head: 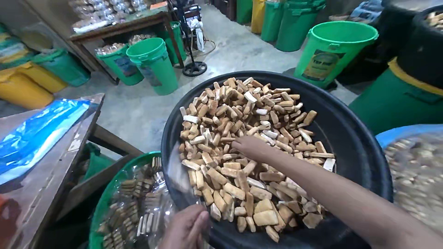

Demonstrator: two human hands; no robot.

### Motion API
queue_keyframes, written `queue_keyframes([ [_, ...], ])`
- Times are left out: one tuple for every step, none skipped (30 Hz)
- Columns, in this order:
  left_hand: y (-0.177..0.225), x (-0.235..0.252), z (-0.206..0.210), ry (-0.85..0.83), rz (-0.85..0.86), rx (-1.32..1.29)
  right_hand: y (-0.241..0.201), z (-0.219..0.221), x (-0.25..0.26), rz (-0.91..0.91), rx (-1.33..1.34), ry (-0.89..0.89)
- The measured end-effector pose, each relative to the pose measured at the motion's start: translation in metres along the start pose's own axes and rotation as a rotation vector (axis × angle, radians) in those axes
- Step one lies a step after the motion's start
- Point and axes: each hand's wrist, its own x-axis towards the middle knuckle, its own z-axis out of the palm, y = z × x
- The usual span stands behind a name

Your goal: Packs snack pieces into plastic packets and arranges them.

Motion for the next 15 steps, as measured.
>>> queue_keyframes([
  [-0.002, 0.005, -0.005, -0.023, -0.041, -0.129, -0.001, 0.000, 0.000, 0.063, 0.004, -0.024],
  [-0.005, 0.011, -0.010, 0.003, -0.041, -0.206, -0.002, 0.000, 0.001, 0.110, 0.019, -0.040],
  [-0.007, 0.018, -0.016, 0.063, -0.023, -0.233, -0.002, 0.002, 0.003, 0.133, 0.037, -0.045],
  [-0.005, 0.027, -0.022, 0.166, -0.001, -0.243, -0.001, 0.003, 0.006, 0.136, 0.044, -0.052],
  [0.003, 0.037, -0.031, 0.290, 0.016, -0.267, -0.001, 0.003, 0.008, 0.128, 0.046, -0.063],
  [0.013, 0.047, -0.039, 0.422, 0.046, -0.298, 0.000, 0.001, 0.008, 0.114, 0.046, -0.083],
  [0.023, 0.057, -0.048, 0.555, 0.097, -0.330, 0.000, -0.004, 0.007, 0.104, 0.044, -0.111],
  [0.033, 0.067, -0.056, 0.674, 0.180, -0.369, -0.002, -0.011, 0.004, 0.107, 0.045, -0.139],
  [0.040, 0.077, -0.063, 0.764, 0.280, -0.393, -0.004, -0.020, -0.001, 0.130, 0.046, -0.166],
  [0.046, 0.086, -0.070, 0.822, 0.372, -0.377, -0.005, -0.028, -0.006, 0.163, 0.031, -0.186],
  [0.050, 0.096, -0.074, 0.865, 0.449, -0.342, -0.004, -0.037, -0.010, 0.196, 0.004, -0.189],
  [0.055, 0.107, -0.075, 0.905, 0.507, -0.310, -0.002, -0.045, -0.013, 0.214, -0.026, -0.166],
  [0.059, 0.120, -0.074, 0.942, 0.546, -0.267, 0.003, -0.049, -0.014, 0.203, -0.054, -0.103],
  [0.063, 0.134, -0.070, 0.961, 0.562, -0.221, 0.008, -0.050, -0.012, 0.160, -0.075, -0.023],
  [0.066, 0.150, -0.064, 0.964, 0.547, -0.179, 0.014, -0.049, -0.009, 0.096, -0.086, 0.048],
])
